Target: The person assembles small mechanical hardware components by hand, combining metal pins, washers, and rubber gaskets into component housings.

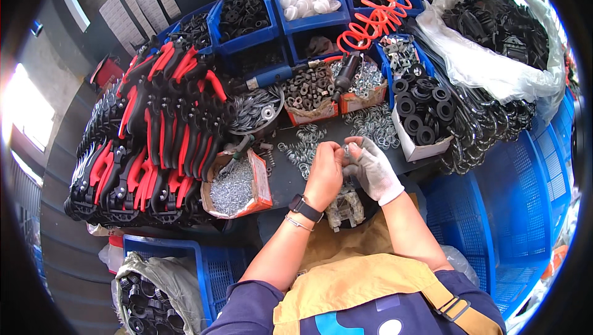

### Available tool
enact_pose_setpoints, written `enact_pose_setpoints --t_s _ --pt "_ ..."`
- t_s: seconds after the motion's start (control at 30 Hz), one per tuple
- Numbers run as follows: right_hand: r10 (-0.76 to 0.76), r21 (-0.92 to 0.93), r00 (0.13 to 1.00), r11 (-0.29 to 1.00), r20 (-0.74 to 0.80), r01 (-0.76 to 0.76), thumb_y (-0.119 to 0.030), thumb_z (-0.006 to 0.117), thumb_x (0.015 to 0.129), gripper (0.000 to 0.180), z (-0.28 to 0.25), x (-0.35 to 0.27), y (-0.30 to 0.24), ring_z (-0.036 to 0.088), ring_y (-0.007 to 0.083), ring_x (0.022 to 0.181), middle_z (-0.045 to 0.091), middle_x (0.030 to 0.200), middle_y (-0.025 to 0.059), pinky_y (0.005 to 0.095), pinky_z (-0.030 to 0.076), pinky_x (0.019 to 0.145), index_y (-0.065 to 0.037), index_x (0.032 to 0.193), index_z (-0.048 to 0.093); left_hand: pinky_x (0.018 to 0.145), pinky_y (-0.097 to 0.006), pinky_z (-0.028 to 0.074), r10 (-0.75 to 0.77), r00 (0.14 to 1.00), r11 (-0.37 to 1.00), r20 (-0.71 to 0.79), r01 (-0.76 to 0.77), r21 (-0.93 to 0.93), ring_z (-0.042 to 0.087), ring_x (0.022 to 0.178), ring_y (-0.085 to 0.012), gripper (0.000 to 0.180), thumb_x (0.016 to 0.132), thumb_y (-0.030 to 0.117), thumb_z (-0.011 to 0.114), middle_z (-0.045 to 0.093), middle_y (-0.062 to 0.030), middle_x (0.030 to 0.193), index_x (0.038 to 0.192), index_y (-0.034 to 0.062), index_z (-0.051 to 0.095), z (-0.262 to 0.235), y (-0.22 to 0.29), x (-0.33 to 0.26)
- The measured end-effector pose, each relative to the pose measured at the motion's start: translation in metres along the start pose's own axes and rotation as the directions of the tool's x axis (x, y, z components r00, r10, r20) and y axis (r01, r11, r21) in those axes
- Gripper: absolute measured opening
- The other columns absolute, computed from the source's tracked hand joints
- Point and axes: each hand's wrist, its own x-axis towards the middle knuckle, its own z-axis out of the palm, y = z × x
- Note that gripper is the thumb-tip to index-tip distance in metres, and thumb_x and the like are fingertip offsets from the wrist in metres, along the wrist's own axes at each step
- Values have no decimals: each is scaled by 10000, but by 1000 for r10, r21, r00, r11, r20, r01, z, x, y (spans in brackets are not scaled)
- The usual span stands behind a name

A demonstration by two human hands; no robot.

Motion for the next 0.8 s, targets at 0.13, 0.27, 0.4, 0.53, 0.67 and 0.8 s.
enact_pose_setpoints --t_s 0.13,0.27,0.4,0.53,0.67,0.8 --pt "7 -103 997 995 71 0 -159 674 877 232 -4 2 -5 597 100 799 602 925 20 251 479 668 -20 1050 604 716 -367 467 145 989 979 16 -146 143 589 773 -291 210 1021 173 431 562 -184 896 1004 -28 489 1 -2 1" --pt "-465 -711 827 461 316 531 -55 675 820 159 -5 2 -11 628 220 804 634 960 78 320 507 692 -57 974 634 650 -340 467 -46 997 996 60 50 -70 569 723 -209 286 1036 251 402 580 -128 834 969 -7 505 -1 -3 5" --pt "-394 -510 373 -338 840 791 8 661 720 230 -18 3 -18 618 314 892 620 995 96 403 525 773 -84 930 650 492 -239 352 -385 842 732 378 528 -431 437 579 -90 289 1031 305 413 522 -8 704 906 73 534 -15 1 14" --pt "-252 -345 244 -538 936 769 4 665 723 221 -28 6 -28 614 301 886 603 1019 98 386 524 766 -82 925 641 430 -200 267 -403 626 371 668 779 -506 368 535 -66 271 1014 301 451 430 40 655 819 117 485 -33 0 30" --pt "-576 -795 728 207 373 570 -63 707 789 198 -12 3 -19 620 241 850 605 915 76 338 525 726 -72 957 604 434 -195 279 -452 674 456 585 738 -498 398 536 -70 285 1006 291 472 412 36 645 784 117 435 -29 9 38" --pt "-198 -234 979 955 -52 181 -153 671 895 213 -17 16 -9 625 160 746 610 861 55 283 529 677 -57 1053 566 454 -215 335 -484 818 713 310 575 -402 455 550 -80 258 1006 291 473 487 11 688 842 92 470 -7 -11 49"
